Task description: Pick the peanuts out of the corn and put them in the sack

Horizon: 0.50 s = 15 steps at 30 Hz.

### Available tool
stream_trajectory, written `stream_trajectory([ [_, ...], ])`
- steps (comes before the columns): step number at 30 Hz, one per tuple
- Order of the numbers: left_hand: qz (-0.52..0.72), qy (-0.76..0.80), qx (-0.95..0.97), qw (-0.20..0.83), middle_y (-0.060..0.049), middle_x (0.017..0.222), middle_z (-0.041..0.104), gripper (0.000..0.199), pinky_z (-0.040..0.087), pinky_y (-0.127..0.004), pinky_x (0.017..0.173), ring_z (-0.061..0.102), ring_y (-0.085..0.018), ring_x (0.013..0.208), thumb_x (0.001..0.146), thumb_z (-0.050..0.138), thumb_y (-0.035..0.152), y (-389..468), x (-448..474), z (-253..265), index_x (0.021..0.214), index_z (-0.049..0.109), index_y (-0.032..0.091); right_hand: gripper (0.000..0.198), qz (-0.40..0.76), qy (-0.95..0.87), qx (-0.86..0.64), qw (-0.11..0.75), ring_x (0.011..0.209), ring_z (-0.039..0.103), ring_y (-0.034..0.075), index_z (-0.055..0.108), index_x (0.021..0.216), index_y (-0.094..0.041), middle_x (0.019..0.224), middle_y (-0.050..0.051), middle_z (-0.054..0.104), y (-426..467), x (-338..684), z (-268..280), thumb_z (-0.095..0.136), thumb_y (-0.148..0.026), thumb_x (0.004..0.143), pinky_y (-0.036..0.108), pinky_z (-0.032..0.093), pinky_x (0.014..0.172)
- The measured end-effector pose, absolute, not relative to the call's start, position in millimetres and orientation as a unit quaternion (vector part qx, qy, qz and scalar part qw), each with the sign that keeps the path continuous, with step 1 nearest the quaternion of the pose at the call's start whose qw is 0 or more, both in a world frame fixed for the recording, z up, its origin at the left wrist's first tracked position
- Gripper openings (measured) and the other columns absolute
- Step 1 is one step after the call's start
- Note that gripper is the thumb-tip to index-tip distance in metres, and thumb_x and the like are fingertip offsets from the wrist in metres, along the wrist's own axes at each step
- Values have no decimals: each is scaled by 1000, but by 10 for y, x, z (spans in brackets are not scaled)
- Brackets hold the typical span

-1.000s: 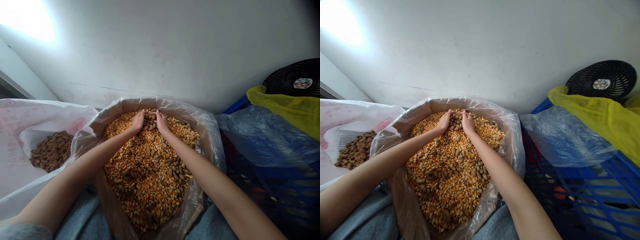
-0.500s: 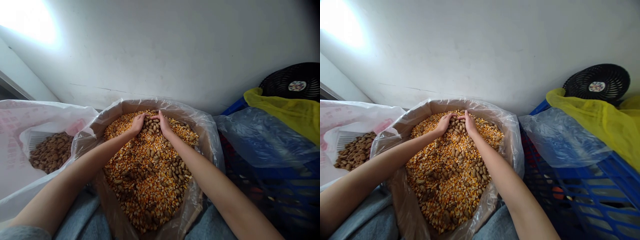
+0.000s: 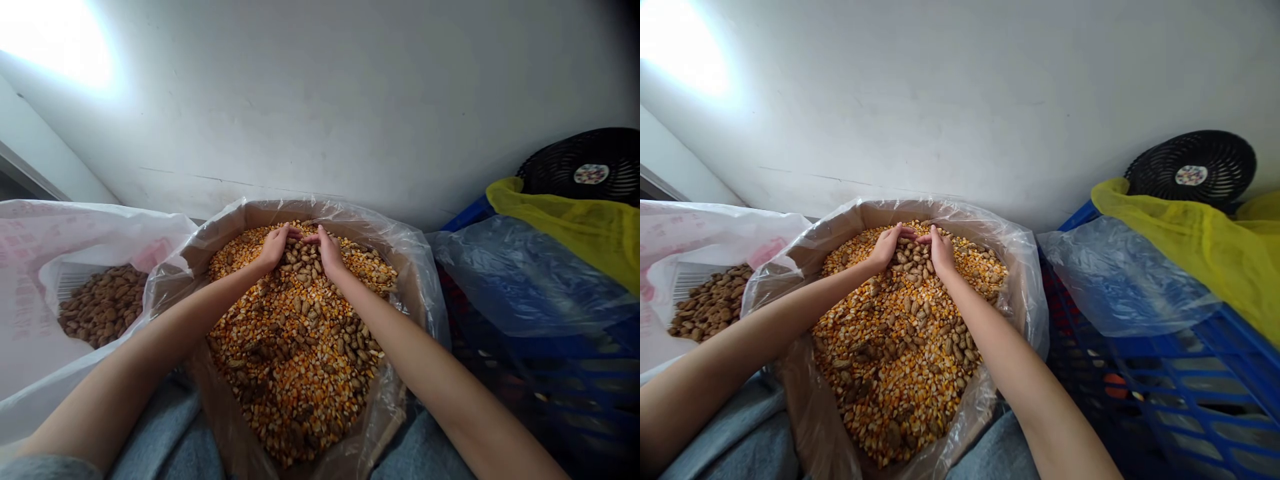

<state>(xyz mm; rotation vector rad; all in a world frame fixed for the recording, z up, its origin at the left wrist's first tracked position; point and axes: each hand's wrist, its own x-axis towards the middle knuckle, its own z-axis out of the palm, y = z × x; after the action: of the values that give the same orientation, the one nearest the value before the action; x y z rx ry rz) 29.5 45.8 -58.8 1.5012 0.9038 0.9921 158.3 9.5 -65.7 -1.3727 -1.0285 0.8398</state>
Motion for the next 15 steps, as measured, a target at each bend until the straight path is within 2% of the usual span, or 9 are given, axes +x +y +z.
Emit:
stream_trajectory([
  [5, 402, 385, 657, 509, -7, 95, 63, 49, 36, -30, 88, 54, -19, 93, 79, 31, 47, 401, 313, -522, 87, 64, 12, 51, 343, -457, -612, 546, 69, 58, 16, 65, 55, -20, 64, 2, 65, 55, 1555, -618, 33, -54, 76, 30, 40, 76],
  [11, 378, 349, 645, 565, -6, 98, 62, 52, 36, -32, 88, 53, -19, 95, 78, 30, 51, 319, 320, -483, 92, 62, 13, 49, 346, -482, -604, 532, 68, 58, 16, 66, 57, -20, 65, 1, 65, 9, 1558, -592, 35, -54, 76, 28, 40, 75],
  [15, 371, 345, 644, 573, -6, 95, 63, 51, 37, -29, 88, 54, -18, 93, 79, 29, 50, 283, 265, -497, 92, 62, 14, 48, 345, -511, -594, 517, 74, 57, 16, 67, 64, -20, 71, 1, 65, -51, 1558, -581, 36, -55, 76, 29, 39, 79],
])
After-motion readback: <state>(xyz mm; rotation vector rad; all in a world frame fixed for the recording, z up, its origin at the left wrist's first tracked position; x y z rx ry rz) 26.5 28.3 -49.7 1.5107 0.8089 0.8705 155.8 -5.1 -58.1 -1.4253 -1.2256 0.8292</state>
